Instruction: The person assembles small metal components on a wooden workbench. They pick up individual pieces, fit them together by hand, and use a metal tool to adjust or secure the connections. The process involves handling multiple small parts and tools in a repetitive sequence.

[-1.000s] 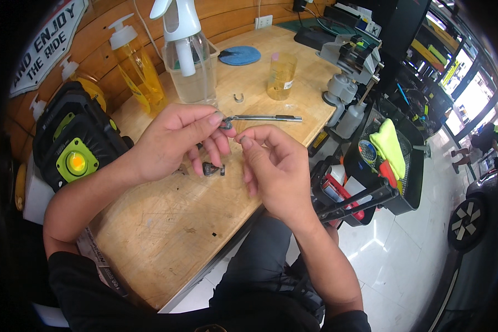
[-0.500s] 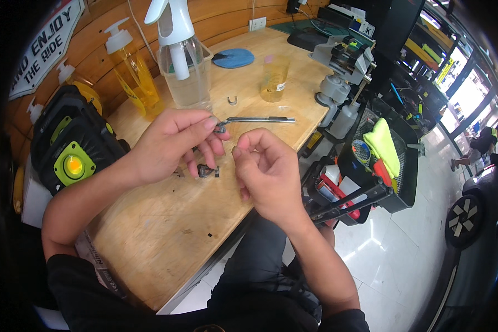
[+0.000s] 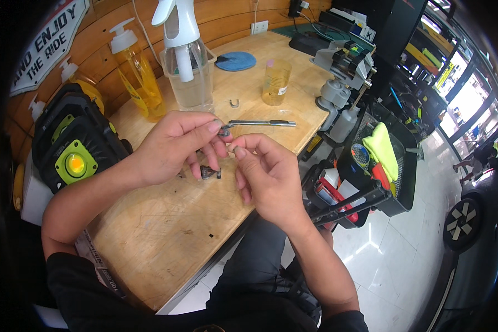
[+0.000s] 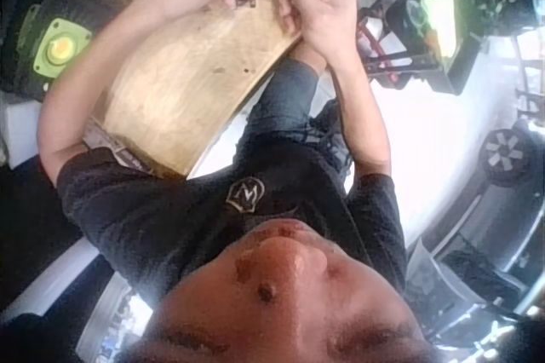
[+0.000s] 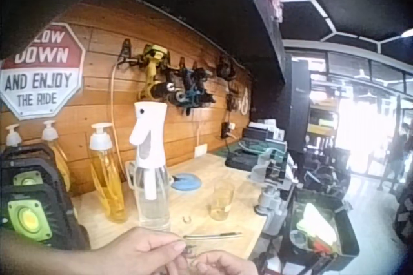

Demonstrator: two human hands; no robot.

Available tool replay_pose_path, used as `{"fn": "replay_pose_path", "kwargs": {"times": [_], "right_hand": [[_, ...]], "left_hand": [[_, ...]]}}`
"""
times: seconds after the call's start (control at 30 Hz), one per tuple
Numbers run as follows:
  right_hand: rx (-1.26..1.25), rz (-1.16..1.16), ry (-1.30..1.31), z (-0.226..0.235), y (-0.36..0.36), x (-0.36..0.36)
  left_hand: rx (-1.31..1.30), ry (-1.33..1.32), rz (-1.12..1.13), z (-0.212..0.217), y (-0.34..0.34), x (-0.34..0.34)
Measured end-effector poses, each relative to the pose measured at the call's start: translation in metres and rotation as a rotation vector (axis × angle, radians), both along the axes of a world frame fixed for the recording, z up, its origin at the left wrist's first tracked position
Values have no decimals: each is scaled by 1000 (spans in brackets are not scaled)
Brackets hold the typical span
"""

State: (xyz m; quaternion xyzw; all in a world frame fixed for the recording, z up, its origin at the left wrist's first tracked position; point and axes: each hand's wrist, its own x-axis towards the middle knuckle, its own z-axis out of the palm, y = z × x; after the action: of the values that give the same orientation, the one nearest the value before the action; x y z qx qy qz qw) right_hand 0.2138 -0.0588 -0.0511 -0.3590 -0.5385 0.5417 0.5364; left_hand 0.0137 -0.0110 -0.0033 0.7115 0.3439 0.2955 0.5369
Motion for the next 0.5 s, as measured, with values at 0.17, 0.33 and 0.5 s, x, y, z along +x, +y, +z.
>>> {"fn": "replay_pose_path", "kwargs": {"times": [0.17, 0.33, 0.5], "right_hand": [[3, 12, -40, 2, -1, 0], [-62, 64, 78, 2, 2, 3], [-75, 96, 113, -2, 3, 7]], "left_hand": [[12, -11, 23, 0, -1, 1], [9, 30, -11, -1, 2, -1], [-1, 36, -14, 0, 2, -1]]}}
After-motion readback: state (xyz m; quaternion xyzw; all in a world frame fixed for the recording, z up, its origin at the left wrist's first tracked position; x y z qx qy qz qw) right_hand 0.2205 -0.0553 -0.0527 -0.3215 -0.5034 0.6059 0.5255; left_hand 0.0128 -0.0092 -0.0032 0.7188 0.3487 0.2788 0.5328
